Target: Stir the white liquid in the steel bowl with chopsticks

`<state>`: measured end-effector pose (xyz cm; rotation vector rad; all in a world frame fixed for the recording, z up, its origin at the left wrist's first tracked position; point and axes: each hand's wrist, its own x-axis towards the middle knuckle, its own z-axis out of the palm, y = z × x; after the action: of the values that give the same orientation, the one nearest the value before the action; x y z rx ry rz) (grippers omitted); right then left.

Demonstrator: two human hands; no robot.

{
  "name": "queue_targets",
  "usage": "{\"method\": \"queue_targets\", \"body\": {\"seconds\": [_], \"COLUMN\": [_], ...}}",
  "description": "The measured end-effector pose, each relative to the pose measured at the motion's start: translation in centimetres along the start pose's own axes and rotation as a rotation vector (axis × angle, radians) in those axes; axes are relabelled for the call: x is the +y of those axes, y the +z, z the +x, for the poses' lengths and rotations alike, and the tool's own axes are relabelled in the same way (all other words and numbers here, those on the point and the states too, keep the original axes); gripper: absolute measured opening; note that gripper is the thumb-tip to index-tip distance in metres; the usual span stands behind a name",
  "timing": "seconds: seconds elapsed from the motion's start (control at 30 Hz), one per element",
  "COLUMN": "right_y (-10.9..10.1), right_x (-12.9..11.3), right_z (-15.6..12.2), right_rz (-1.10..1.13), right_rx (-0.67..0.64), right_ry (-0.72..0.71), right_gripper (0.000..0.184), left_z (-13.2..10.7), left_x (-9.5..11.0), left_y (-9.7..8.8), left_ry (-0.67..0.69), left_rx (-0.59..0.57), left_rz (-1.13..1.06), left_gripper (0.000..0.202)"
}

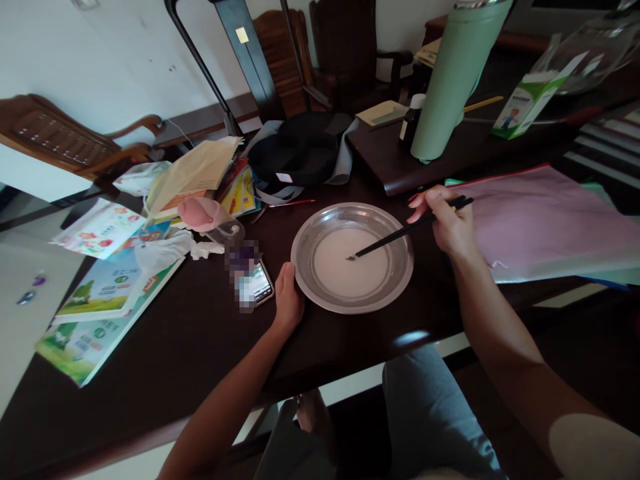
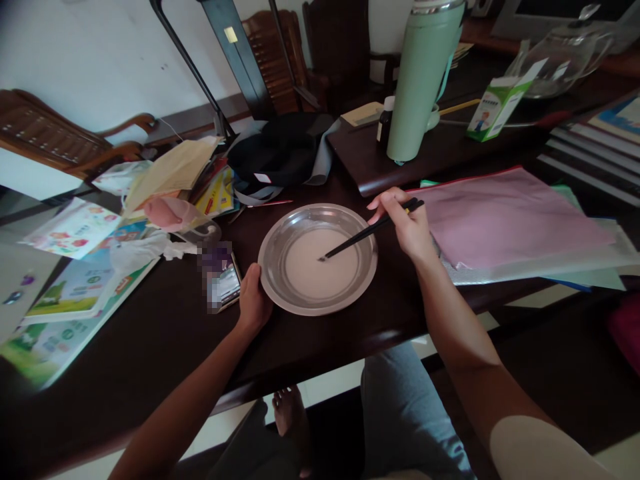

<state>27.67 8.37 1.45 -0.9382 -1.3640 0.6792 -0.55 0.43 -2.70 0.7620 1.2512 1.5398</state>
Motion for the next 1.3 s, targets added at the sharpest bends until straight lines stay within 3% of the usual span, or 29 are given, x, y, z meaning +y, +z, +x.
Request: {"method": "queue_targets", "body": {"seconds": [0.07,0.23,0.4,0.47,0.63,0.7,0.8,0.87,1.07,1.3], "right_y": [0.0,0.3,-0.1,-0.2,0.2,0.2,0.0,-0.1,0.3,0.0], "right_x": [0.0,-0.7,-0.5,-0.3,-0.6,-0.7,-0.5,-0.3,-0.9,-0.1], "right_z": [-0.1,-0.6,0.0,0.0,-0.6,-0.6,-0.1,0.0,-0.7,0.0], "right_rz": [0.028,0.030,-0.017,0.016,0.053,0.013,-0.006,0.024,0.036,0.012], "right_rx": [-0.029,-0.245,-0.030,-0.025,-0.261,-0.223,-0.039,0.015,-0.261,0.035], "right_ry": [0.020,0.043,-0.014,0.006,0.071,0.052,0.008,0.005,0.062,0.030], "right_gripper": [0.035,0.027,0.036,0.036,0.026,0.025,0.033,0.036,0.027,0.039], "left_z": [-0.1,-0.3,-0.2,-0.2,-0.2,-0.2,-0.2,-0.3,-0.3,-0.4], "left_x": [0.1,0.6,0.4,0.3,0.3,0.4,0.5,0.6,0.7,1.2], "left_y": [0.1,0.3,0.3,0.2,0.2,0.3,0.4,0.5,0.6,0.9], "left_ry": [0.003,-0.018,-0.018,-0.009,-0.020,-0.029,-0.041,-0.042,-0.042,-0.047], "left_rx": [0.009,0.023,0.019,0.020,0.027,0.036,0.047,0.045,0.042,0.063], "left_rz": [0.003,0.024,-0.006,-0.009,-0.014,-0.009,-0.016,-0.010,0.000,0.041], "left_gripper": [0.038,0.042,0.039,0.039,0.038,0.039,0.039,0.040,0.038,0.038]}}
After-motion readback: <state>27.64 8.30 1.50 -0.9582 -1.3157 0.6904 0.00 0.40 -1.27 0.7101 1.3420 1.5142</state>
